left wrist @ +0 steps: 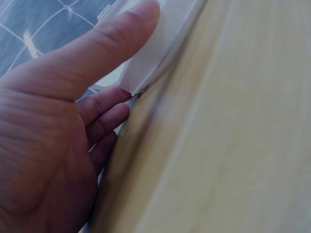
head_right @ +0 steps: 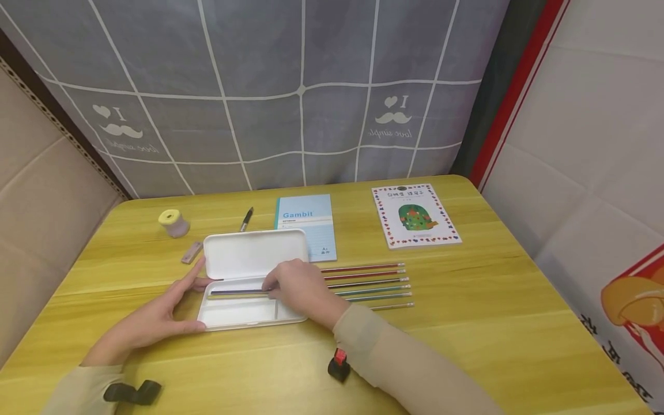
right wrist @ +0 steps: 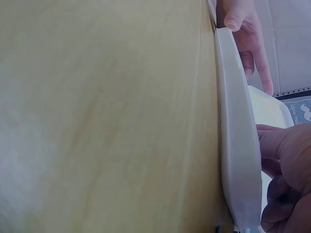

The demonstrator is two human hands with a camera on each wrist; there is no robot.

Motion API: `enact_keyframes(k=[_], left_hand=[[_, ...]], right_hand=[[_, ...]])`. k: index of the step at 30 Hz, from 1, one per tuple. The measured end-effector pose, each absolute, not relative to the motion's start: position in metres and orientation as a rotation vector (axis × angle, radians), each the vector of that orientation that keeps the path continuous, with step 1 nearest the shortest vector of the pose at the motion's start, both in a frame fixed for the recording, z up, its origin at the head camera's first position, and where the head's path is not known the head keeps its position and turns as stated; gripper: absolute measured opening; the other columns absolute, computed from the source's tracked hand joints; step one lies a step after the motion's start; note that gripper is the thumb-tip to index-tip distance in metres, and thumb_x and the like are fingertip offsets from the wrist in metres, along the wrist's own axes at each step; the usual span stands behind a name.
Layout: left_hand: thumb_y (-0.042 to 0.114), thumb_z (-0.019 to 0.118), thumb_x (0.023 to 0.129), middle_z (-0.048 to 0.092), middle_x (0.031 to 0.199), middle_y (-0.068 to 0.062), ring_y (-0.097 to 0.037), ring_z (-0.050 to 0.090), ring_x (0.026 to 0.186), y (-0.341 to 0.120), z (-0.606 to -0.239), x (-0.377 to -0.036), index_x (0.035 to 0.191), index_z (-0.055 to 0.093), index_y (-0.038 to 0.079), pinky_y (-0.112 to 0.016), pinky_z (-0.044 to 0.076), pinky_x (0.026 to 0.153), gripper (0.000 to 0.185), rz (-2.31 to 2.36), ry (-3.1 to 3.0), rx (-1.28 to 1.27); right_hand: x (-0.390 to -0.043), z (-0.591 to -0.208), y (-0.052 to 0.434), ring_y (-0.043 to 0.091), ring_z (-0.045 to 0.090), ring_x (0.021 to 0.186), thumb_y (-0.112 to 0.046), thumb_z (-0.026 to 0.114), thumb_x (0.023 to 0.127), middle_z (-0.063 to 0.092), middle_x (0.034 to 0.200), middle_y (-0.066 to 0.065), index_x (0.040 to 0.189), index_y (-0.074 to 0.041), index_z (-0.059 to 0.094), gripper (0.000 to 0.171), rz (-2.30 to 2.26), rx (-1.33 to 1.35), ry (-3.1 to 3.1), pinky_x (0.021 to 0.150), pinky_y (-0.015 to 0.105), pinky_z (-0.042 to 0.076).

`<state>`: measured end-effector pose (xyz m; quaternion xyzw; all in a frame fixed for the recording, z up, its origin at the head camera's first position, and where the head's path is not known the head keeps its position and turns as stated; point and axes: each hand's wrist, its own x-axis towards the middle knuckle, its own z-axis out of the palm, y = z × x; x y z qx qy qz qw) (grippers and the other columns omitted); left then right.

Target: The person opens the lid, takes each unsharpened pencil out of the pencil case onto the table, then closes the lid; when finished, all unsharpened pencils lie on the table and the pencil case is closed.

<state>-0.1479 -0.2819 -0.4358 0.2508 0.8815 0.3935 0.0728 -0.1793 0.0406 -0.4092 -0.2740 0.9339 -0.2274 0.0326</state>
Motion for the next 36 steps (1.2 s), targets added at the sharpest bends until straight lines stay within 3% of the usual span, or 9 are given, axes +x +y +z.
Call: enact_keyframes(k=[10,20,30,36], left_hand=[[0.034,0.091,0.082,0.054,0.152,-0.006,-0.009,0.045,0.133,-0.281,-0.436,-0.148,0.170,0.002,0.028,-0.001,0.014,0.106,0.125,1.175,2.669,0.746],[0.041,0.094,0.074,0.056,0.152,-0.004,-0.014,0.038,0.141,-0.280,-0.437,-0.148,0.169,0.002,0.029,-0.002,0.011,0.108,0.134,1.173,2.662,0.738],[0.039,0.094,0.075,0.055,0.152,-0.006,-0.008,0.040,0.137,-0.279,-0.436,-0.147,0.169,0.001,0.028,0.000,0.012,0.106,0.133,1.162,2.669,0.722],[0.040,0.094,0.075,0.056,0.152,-0.004,-0.008,0.039,0.137,-0.279,-0.436,-0.146,0.170,0.001,0.027,-0.001,0.011,0.106,0.133,1.145,2.684,0.729]], right_hand=[[-0.178,-0.408,0.040,0.004,0.071,0.098,-0.025,0.083,0.092,0.078,0.099,-0.017,0.101,-0.030,0.085,0.011,-0.681,-0.840,2.886,0.083,0.028,0.056],[-0.177,-0.409,0.040,0.002,0.071,0.095,-0.025,0.083,0.092,0.078,0.096,-0.018,0.098,-0.030,0.085,0.008,-0.704,-0.816,2.891,0.080,0.026,0.056],[-0.181,-0.408,0.061,0.004,0.069,0.085,-0.023,0.085,0.089,0.078,0.090,-0.015,0.093,-0.025,0.086,0.004,-1.133,-0.952,2.763,0.071,0.023,0.051],[-0.183,-0.407,0.084,0.010,0.051,0.068,-0.019,0.086,0.088,0.075,0.087,-0.018,0.093,-0.023,0.086,0.006,-1.315,-1.035,2.691,0.060,0.024,0.038]])
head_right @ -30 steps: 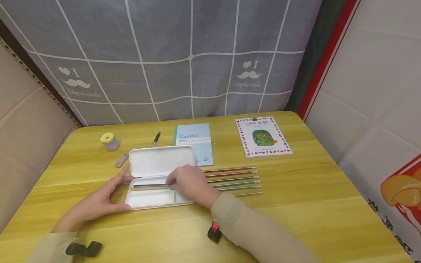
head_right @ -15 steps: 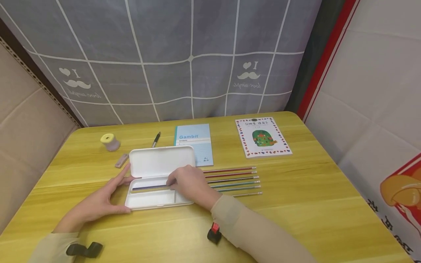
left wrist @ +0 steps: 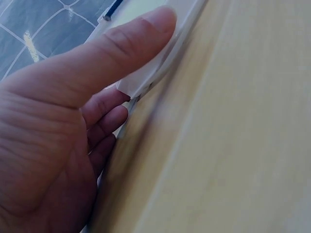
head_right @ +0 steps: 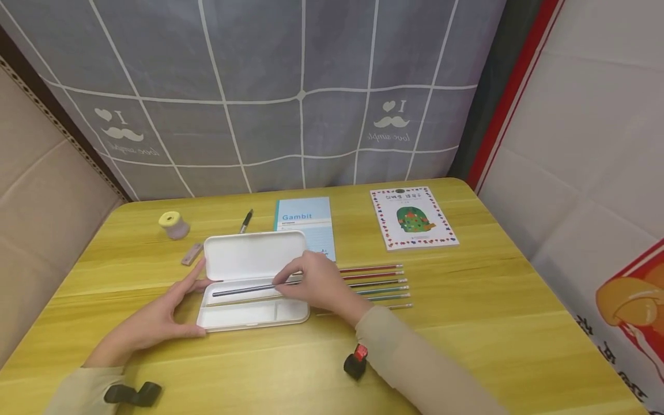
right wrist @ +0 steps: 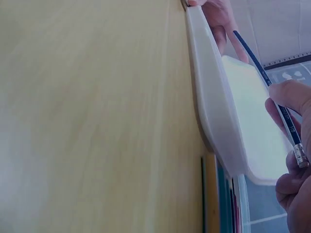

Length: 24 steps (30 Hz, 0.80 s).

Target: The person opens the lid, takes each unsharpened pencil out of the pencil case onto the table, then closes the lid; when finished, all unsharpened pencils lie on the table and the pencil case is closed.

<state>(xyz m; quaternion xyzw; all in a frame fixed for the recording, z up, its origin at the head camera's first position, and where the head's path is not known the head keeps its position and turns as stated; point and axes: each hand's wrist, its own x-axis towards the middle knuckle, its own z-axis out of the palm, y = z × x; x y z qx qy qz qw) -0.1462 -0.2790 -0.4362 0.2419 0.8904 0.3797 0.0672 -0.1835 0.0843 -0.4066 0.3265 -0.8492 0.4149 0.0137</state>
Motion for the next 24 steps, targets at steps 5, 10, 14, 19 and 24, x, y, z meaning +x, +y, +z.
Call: enact_keyframes(k=[5,10,14,19,24], left_hand=[[0.041,0.093,0.076,0.054,0.153,-0.006,-0.010,0.040,0.134,-0.279,-0.437,-0.146,0.169,0.001,0.028,0.000,0.014,0.105,0.132,1.144,2.680,0.721],[0.041,0.092,0.077,0.054,0.153,-0.006,-0.010,0.040,0.133,-0.278,-0.437,-0.146,0.169,0.000,0.029,0.000,0.015,0.104,0.131,1.133,2.683,0.717],[0.040,0.093,0.077,0.054,0.153,-0.006,-0.009,0.039,0.133,-0.278,-0.437,-0.145,0.169,0.001,0.029,0.000,0.015,0.104,0.131,1.140,2.679,0.712],[0.040,0.093,0.077,0.054,0.153,-0.007,-0.008,0.039,0.134,-0.277,-0.437,-0.145,0.169,0.001,0.029,0.000,0.014,0.104,0.130,1.153,2.672,0.710],[0.038,0.093,0.078,0.054,0.153,-0.007,-0.007,0.038,0.137,-0.277,-0.438,-0.145,0.169,0.001,0.029,0.000,0.011,0.104,0.130,1.163,2.660,0.722]], right_hand=[[-0.183,-0.405,0.103,0.013,0.045,0.068,-0.017,0.086,0.089,0.076,0.089,-0.018,0.093,-0.021,0.086,0.005,1.353,0.998,-2.614,0.059,0.024,0.036],[-0.181,-0.403,0.120,0.013,0.052,0.069,-0.014,0.085,0.089,0.078,0.090,-0.014,0.093,-0.018,0.086,0.006,1.353,1.034,-2.565,0.068,0.026,0.043],[-0.180,-0.403,0.129,0.006,0.067,0.079,-0.010,0.084,0.089,0.079,0.092,-0.011,0.095,-0.016,0.086,0.008,1.370,1.033,-2.561,0.080,0.031,0.055],[-0.178,-0.404,0.137,0.005,0.073,0.089,-0.009,0.084,0.088,0.079,0.094,-0.009,0.094,-0.015,0.086,0.008,1.394,1.010,-2.580,0.077,0.039,0.062],[-0.175,-0.404,0.146,0.004,0.070,0.083,-0.011,0.085,0.088,0.079,0.093,-0.009,0.093,-0.017,0.086,0.008,1.346,0.992,-2.592,0.070,0.032,0.060]])
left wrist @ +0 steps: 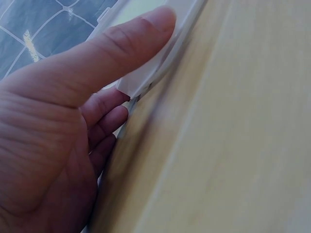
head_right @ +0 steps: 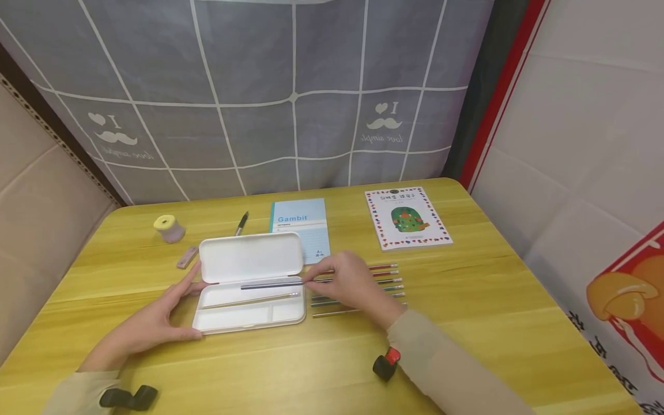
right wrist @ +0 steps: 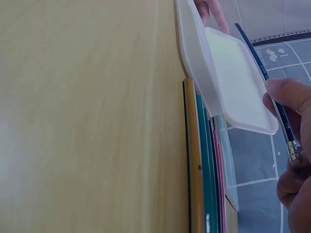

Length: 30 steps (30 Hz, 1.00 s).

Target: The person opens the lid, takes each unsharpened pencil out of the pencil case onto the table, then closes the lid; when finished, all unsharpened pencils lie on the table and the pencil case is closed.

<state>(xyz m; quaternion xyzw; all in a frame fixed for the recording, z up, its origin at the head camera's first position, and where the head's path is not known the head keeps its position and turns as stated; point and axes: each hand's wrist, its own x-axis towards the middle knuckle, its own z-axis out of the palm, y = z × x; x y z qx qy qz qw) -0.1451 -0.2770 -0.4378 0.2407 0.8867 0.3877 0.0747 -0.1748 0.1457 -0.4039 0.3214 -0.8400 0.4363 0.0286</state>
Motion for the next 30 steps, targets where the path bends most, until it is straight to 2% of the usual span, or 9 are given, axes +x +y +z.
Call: enact_keyframes(k=[4,8,11,15,19,23,30], left_hand=[[0.037,0.093,0.077,0.054,0.153,-0.006,-0.008,0.037,0.137,-0.277,-0.438,-0.146,0.169,0.001,0.028,0.000,0.011,0.105,0.131,1.160,2.665,0.738],[0.038,0.093,0.077,0.054,0.152,-0.005,-0.007,0.037,0.136,-0.278,-0.439,-0.146,0.169,0.001,0.028,0.000,0.012,0.104,0.131,1.149,2.676,0.751],[0.039,0.093,0.077,0.055,0.151,-0.006,-0.008,0.038,0.136,-0.278,-0.441,-0.147,0.169,0.000,0.028,0.000,0.012,0.104,0.131,1.138,2.685,0.761],[0.039,0.093,0.077,0.055,0.150,-0.005,-0.013,0.038,0.137,-0.278,-0.441,-0.147,0.170,0.001,0.027,0.000,0.013,0.105,0.131,1.134,2.692,0.769],[0.038,0.093,0.077,0.056,0.150,-0.006,-0.012,0.038,0.136,-0.278,-0.441,-0.147,0.170,0.001,0.026,0.000,0.013,0.104,0.131,1.132,2.695,0.775],[0.038,0.093,0.078,0.056,0.150,-0.006,-0.010,0.038,0.135,-0.278,-0.441,-0.147,0.170,0.000,0.027,0.000,0.013,0.104,0.131,1.121,2.703,0.778],[0.040,0.093,0.077,0.055,0.152,-0.006,-0.015,0.038,0.136,-0.278,-0.441,-0.147,0.169,0.000,0.031,0.000,0.013,0.103,0.131,1.109,2.702,0.735]], right_hand=[[-0.169,-0.404,0.157,0.005,0.070,0.085,-0.010,0.085,0.088,0.079,0.096,-0.009,0.094,-0.016,0.086,0.008,1.352,0.955,-2.623,0.067,0.029,0.058],[-0.162,-0.406,0.173,0.012,0.073,0.092,-0.010,0.084,0.089,0.079,0.097,-0.008,0.095,-0.015,0.085,0.007,1.412,0.918,-2.633,0.075,0.035,0.060],[-0.158,-0.410,0.186,0.014,0.073,0.091,-0.012,0.085,0.088,0.079,0.095,-0.007,0.094,-0.013,0.085,0.006,1.453,0.895,-2.628,0.076,0.037,0.060],[-0.151,-0.415,0.203,0.008,0.072,0.085,-0.012,0.087,0.087,0.080,0.092,-0.003,0.093,-0.011,0.085,0.006,1.462,0.863,-2.636,0.071,0.033,0.059],[-0.143,-0.421,0.219,0.006,0.071,0.081,-0.008,0.086,0.087,0.080,0.091,0.004,0.092,-0.010,0.085,0.006,1.483,0.865,-2.659,0.064,0.027,0.056],[-0.136,-0.424,0.231,0.007,0.072,0.085,-0.009,0.084,0.088,0.080,0.093,0.001,0.092,-0.012,0.085,0.005,1.506,0.866,-2.702,0.068,0.026,0.058],[-0.128,-0.427,0.244,0.006,0.073,0.088,-0.012,0.085,0.088,0.080,0.093,-0.004,0.093,-0.014,0.085,0.005,1.489,0.830,-2.780,0.074,0.026,0.059]])
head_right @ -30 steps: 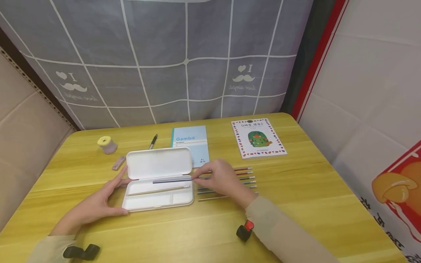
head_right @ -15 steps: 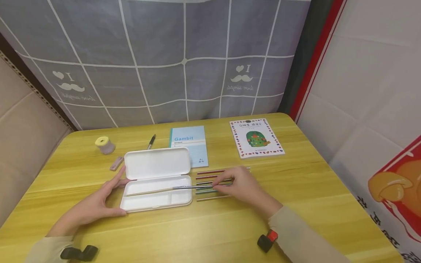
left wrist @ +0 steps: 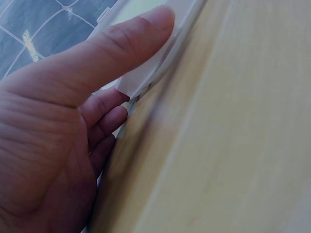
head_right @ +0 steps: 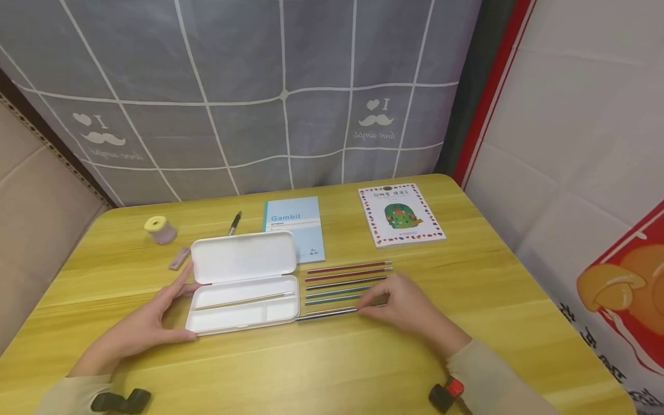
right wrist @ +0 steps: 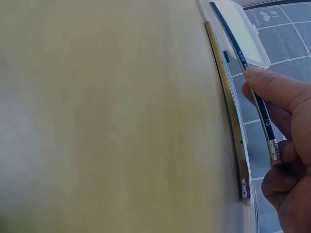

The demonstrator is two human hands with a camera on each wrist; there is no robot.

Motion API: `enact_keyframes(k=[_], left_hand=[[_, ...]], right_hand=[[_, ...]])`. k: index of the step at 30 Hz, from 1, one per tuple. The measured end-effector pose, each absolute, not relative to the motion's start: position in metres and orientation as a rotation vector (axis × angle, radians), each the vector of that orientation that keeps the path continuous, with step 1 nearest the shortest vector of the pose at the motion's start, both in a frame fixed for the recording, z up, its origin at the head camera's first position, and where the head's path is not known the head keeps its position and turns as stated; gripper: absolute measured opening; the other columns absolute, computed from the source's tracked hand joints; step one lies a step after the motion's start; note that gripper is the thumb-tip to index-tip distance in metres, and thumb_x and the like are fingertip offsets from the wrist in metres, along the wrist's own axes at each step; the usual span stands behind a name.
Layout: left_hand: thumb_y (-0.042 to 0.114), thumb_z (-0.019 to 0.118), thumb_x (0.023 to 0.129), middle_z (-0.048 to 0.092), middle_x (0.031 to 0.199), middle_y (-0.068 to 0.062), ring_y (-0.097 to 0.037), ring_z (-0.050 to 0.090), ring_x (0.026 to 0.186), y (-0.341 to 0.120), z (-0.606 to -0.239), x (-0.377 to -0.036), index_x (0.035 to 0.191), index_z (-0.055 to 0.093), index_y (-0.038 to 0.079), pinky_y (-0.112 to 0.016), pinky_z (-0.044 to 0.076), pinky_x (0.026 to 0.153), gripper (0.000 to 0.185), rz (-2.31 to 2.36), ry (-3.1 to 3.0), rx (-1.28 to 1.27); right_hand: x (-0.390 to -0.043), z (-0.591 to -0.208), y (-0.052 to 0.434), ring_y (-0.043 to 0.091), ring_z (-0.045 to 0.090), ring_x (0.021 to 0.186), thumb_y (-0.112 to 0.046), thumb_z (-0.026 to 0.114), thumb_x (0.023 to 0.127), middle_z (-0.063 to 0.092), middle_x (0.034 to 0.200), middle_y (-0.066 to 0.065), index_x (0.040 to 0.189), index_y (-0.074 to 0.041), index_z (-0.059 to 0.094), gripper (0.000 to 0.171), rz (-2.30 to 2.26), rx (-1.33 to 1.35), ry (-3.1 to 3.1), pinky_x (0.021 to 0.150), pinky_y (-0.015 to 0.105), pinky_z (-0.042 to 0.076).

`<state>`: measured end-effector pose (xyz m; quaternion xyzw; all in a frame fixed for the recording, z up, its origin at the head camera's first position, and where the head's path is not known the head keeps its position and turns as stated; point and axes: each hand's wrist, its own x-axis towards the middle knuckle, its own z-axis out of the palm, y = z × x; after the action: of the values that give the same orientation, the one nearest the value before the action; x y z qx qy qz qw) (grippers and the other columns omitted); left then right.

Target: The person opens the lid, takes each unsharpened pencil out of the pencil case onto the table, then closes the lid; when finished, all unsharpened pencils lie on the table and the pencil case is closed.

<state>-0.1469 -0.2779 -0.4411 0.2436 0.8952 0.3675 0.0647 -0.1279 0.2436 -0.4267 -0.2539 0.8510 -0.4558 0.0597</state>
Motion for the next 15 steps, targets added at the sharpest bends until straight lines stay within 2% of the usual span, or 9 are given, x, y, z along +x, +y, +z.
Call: enact_keyframes(k=[7,15], left_hand=[[0.040,0.093,0.077,0.053,0.154,-0.007,-0.014,0.038,0.136,-0.2782,-0.4405,-0.1457,0.169,0.000,0.034,0.001,0.013,0.102,0.131,1.131,2.680,0.694],[0.040,0.093,0.077,0.053,0.154,-0.006,-0.011,0.037,0.136,-0.2776,-0.4411,-0.1463,0.169,0.000,0.034,0.001,0.013,0.102,0.131,1.136,2.676,0.704]], right_hand=[[-0.1242,-0.4290,0.2484,0.004,0.071,0.084,-0.011,0.086,0.087,0.080,0.091,0.002,0.088,-0.017,0.085,0.007,-1.347,-0.794,2.608,0.070,0.025,0.058],[-0.1238,-0.4346,0.2516,0.002,0.071,0.084,-0.013,0.088,0.085,0.078,0.089,-0.013,0.085,-0.021,0.084,0.009,-1.206,-0.931,2.736,0.071,0.028,0.060]])
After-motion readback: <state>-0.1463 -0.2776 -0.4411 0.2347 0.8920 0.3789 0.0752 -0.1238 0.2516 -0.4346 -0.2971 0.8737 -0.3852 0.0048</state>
